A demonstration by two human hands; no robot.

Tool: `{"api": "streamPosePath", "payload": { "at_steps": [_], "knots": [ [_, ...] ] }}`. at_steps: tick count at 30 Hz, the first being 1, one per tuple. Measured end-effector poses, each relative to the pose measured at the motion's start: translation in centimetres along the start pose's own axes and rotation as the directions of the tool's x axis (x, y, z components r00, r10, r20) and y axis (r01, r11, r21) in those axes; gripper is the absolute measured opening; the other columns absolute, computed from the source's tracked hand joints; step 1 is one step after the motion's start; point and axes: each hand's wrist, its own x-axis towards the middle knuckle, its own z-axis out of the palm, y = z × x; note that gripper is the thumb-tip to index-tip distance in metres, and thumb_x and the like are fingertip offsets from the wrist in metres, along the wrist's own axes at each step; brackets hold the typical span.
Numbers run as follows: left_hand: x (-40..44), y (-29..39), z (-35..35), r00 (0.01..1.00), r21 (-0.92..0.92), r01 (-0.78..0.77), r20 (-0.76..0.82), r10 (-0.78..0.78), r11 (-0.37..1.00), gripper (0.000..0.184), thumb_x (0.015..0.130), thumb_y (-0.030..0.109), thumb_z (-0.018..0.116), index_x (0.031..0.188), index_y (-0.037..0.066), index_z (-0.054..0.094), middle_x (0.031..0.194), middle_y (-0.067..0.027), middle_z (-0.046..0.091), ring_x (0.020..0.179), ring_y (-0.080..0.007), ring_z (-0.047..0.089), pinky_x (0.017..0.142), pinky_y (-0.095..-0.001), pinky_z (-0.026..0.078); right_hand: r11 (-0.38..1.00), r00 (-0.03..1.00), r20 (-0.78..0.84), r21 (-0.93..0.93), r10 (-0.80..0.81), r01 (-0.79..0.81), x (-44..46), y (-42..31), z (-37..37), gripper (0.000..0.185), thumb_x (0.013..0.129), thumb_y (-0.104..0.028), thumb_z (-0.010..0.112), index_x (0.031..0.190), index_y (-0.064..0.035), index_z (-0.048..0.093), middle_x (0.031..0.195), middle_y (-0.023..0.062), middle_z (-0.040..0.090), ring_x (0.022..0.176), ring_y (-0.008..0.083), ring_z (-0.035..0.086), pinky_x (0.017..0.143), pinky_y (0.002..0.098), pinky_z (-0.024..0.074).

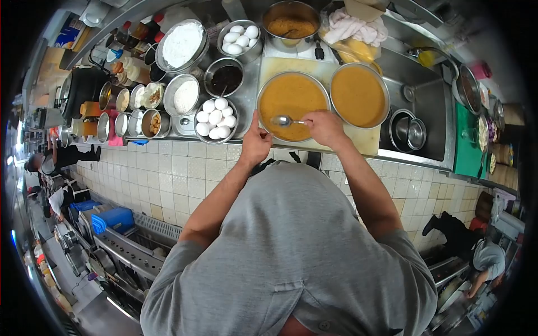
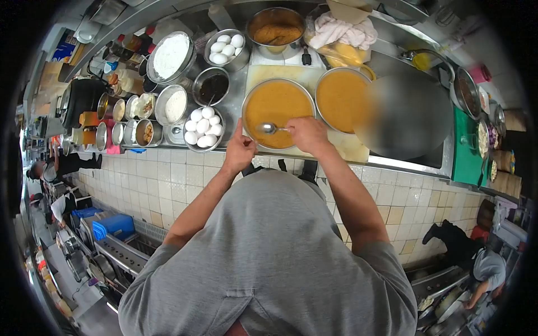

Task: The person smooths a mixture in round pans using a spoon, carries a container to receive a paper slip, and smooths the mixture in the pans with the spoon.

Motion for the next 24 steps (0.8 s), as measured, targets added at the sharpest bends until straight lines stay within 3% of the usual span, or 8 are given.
{"api": "streamPosePath", "payload": {
  "at_steps": [3,6,9,11,15,17,20,24],
  "knots": [
    [0.1,0.3,0.0,1.0,-0.049,0.023,0.009,-0.022,0.999,0.095,0.099,0.004,0.066,0.174,-0.005,0.008,0.088,-0.0162,0.079,0.072,-0.0196,0.077,0.072,-0.033,0.062,0.994,0.985,-0.155,-0.061,0.079,-0.09,2.0,-0.7,1.4,0.024,0.101,-0.023,0.064,0.119,-0.0182,0.079,0.112,0.0166,0.078,0.106,0.0398,0.074,0.088,0.0525,0.0582],
    [0.3,0.8,-0.4,0.999,-0.042,0.052,0.017,-0.052,0.998,0.093,0.099,0.002,0.064,0.174,-0.003,0.009,0.087,-0.0153,0.079,0.07,-0.0187,0.076,0.069,-0.0324,0.061,0.994,0.966,-0.258,0.106,0.025,0.002,3.7,-0.9,3.8,0.026,0.1,-0.021,0.063,0.121,-0.0189,0.079,0.112,0.0177,0.078,0.106,0.0396,0.074,0.089,0.0521,0.0584],
    [2.4,-0.3,-1.0,0.999,-0.032,0.038,0.025,-0.038,0.999,0.089,0.098,0.001,0.063,0.174,-0.001,0.018,0.087,-0.0153,0.079,0.068,-0.0184,0.075,0.068,-0.0328,0.061,0.993,0.993,-0.109,0.11,-0.038,0.05,3.4,-2.0,2.8,0.026,0.099,-0.021,0.064,0.119,-0.0187,0.081,0.114,0.016,0.079,0.106,0.0388,0.074,0.09,0.051,0.0587],
    [4.1,-1.0,-1.9,1.0,0.082,-0.021,-0.016,0.022,0.996,0.082,0.096,0.001,0.064,0.171,-0.001,0.03,0.086,-0.0145,0.078,0.068,-0.018,0.074,0.071,-0.034,0.061,0.996,0.995,0.082,-0.067,-0.051,0.056,1.8,-2.9,-0.6,0.025,0.098,-0.022,0.064,0.115,-0.0172,0.081,0.114,0.0135,0.079,0.106,0.0384,0.075,0.09,0.0509,0.0588],
    [6.1,-1.3,-2.5,0.997,0.072,-0.011,-0.069,0.016,0.997,0.079,0.095,0.002,0.066,0.168,-0.002,0.038,0.086,-0.0141,0.078,0.073,-0.0203,0.076,0.076,-0.0351,0.061,0.979,0.977,0.193,-0.16,-0.092,0.123,0.7,1.3,-3.1,0.023,0.098,-0.023,0.065,0.111,-0.0171,0.082,0.113,0.0115,0.08,0.104,0.0373,0.076,0.09,0.0509,0.0587],
    [5.6,-0.6,-2.6,0.989,0.144,-0.089,-0.108,0.105,0.986,0.081,0.095,0.005,0.07,0.168,-0.002,0.037,0.088,-0.0137,0.077,0.081,-0.0232,0.077,0.08,-0.0361,0.061,0.981,0.974,-0.117,0.026,0.192,-0.191,-0.3,2.0,-4.0,0.022,0.099,-0.025,0.066,0.111,-0.0186,0.082,0.109,0.0125,0.08,0.101,0.0377,0.075,0.089,0.0518,0.0583],
    [2.8,1.7,-2.4,0.998,0.116,-0.051,-0.04,0.056,0.992,0.084,0.096,0.009,0.074,0.169,-0.002,0.035,0.092,-0.0155,0.079,0.085,-0.0256,0.078,0.081,-0.0374,0.061,0.988,0.991,-0.123,-0.137,0.053,-0.07,-0.7,2.8,-2.0,0.02,0.1,-0.027,0.066,0.109,-0.0194,0.082,0.106,0.0135,0.079,0.099,0.0385,0.075,0.087,0.052,0.0583],
    [1.3,2.0,-1.3,0.999,0.082,0.017,-0.035,-0.014,0.997,0.086,0.097,0.007,0.073,0.171,0.0,0.03,0.097,-0.0199,0.079,0.088,-0.0338,0.078,0.088,-0.0429,0.061,0.999,0.995,-0.09,-0.006,0.047,-0.047,-1.1,1.8,-1.5,0.02,0.1,-0.028,0.066,0.109,-0.0188,0.082,0.104,0.0151,0.078,0.099,0.0394,0.074,0.086,0.0527,0.058]
  ]
}}
